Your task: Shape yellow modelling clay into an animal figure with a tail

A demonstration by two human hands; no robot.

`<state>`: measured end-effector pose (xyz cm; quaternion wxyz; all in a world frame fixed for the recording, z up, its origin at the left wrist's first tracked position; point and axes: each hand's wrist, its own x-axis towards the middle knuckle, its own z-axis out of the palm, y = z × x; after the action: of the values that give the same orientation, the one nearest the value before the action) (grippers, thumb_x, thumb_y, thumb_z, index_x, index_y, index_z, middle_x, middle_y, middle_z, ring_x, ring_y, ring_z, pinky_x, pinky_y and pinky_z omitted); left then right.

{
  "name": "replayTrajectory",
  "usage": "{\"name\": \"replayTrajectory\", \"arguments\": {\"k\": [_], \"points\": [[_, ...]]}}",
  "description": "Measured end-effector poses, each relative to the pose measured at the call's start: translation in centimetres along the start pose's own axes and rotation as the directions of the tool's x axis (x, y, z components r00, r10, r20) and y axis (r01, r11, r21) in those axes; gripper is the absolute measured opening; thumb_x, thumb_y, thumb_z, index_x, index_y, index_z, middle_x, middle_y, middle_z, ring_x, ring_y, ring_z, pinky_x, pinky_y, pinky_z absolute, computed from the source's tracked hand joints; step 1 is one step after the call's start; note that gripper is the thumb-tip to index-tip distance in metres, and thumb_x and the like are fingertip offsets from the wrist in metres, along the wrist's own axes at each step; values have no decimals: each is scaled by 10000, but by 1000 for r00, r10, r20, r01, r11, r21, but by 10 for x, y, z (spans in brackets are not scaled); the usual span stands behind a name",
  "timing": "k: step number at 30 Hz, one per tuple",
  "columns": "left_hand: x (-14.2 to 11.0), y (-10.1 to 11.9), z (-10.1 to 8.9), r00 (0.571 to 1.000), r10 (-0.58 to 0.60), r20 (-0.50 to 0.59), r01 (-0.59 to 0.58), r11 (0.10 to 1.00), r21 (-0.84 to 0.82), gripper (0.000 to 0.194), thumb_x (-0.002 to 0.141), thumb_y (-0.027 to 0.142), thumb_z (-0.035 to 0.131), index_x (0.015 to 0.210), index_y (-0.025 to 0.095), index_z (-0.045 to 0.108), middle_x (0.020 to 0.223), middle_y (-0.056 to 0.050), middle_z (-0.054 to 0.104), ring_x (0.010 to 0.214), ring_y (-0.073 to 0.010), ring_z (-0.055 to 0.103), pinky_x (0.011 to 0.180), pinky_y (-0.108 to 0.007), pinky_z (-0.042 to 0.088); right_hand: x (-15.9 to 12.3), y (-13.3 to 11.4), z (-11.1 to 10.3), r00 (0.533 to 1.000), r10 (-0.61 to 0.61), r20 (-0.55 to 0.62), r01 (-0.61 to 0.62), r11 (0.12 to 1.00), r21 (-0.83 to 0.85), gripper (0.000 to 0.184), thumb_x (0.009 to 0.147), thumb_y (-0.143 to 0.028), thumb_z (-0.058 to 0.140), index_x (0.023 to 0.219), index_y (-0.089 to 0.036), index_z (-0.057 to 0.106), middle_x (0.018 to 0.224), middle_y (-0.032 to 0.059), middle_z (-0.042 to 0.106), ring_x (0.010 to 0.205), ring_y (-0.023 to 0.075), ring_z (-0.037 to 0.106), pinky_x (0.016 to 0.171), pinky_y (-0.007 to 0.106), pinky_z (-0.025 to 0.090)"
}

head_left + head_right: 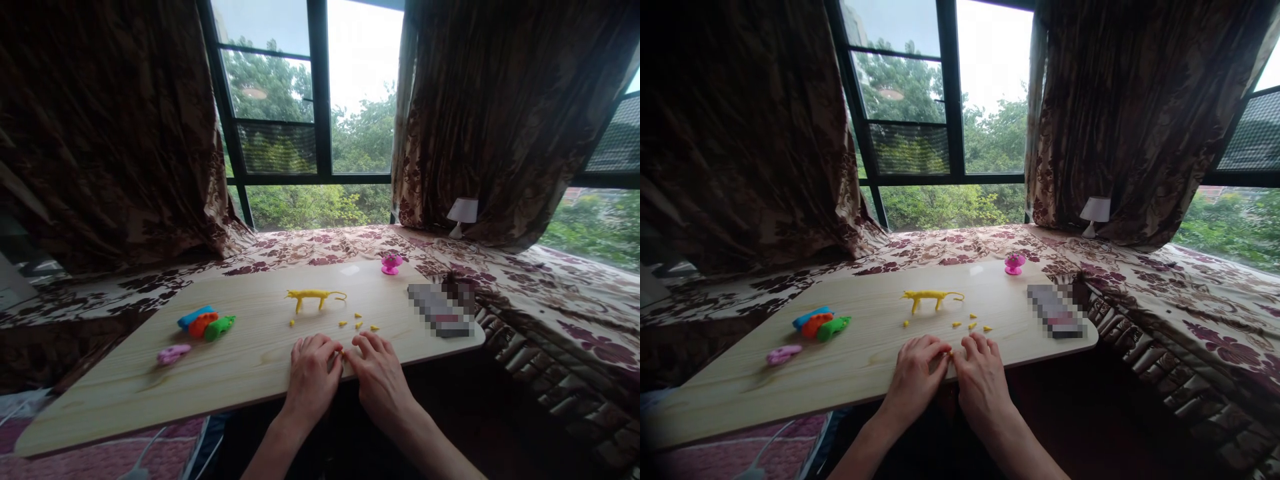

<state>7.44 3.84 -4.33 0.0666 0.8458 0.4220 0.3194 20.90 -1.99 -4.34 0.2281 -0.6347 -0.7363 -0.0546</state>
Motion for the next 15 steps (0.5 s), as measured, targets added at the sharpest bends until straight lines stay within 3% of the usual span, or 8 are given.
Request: {"name": "replayTrajectory", "arguments": {"k": [7, 15], "points": [[0, -3, -3, 1000, 0, -16, 0, 1000, 24, 130, 782, 166, 494, 778, 245, 597, 825, 13, 616, 878, -180, 546, 951, -402, 311, -11, 7, -13, 997, 69, -32, -69, 998, 2, 382, 754, -46, 460, 1066, -218, 599, 1179, 59, 533, 1157, 228, 380, 961, 349, 270], [35, -21, 7, 997, -22, -73, 29, 995, 94, 127, 753, 172, 519, 749, 235, 629, 807, -15, 644, 882, -216, 550, 944, -452, 303, -20, 16, -21, 989, 137, -61, -136, 991, 21, 404, 775, -60, 447, 1106, -244, 588, 1166, 52, 537, 1102, 223, 423, 937, 343, 296]]}}
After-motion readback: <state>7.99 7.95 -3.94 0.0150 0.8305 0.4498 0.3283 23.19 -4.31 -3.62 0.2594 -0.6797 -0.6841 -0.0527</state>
